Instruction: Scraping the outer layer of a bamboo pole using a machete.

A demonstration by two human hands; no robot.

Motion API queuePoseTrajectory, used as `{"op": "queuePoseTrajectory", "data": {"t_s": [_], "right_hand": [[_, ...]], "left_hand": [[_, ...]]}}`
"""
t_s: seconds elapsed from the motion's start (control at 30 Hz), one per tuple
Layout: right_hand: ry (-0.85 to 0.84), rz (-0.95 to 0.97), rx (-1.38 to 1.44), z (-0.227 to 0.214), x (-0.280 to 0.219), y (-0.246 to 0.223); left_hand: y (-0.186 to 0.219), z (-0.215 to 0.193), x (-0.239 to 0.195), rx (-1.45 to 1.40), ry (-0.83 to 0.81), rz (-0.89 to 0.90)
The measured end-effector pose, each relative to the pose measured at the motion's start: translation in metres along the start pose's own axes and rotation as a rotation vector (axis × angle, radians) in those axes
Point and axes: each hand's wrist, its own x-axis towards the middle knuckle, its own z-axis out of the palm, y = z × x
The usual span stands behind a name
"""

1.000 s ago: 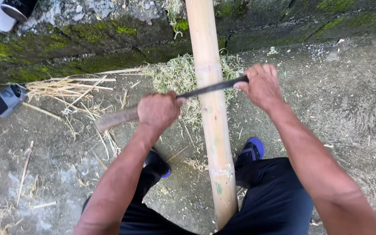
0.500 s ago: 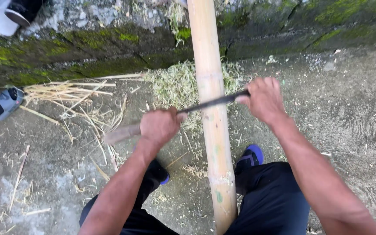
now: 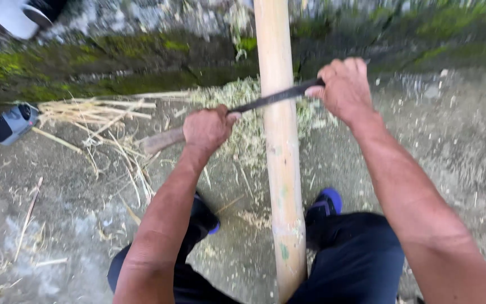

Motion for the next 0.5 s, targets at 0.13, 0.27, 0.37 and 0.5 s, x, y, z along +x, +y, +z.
{"op": "queuePoseTrajectory", "data": {"t_s": [0.13,0.27,0.37,0.5], "right_hand": [[0.016,-0.016,-0.075,0.001,-0.027,-0.004],[-0.027,-0.045,-0.092,-0.009,-0.009,-0.007],[0.017,-0.041,-0.065,-0.006,-0.02,-0.013],[0.025,-0.066,-0.139,-0.024,-0.007,-0.014]], "left_hand": [[-0.001,0.017,-0.017,0.016,0.003,0.021],[-0.006,0.023,0.003,-0.012,-0.081,-0.02],[-0.012,0.039,-0.006,-0.043,-0.025,-0.013],[-0.021,0.047,0.02,-0.081,-0.019,-0.008]]}}
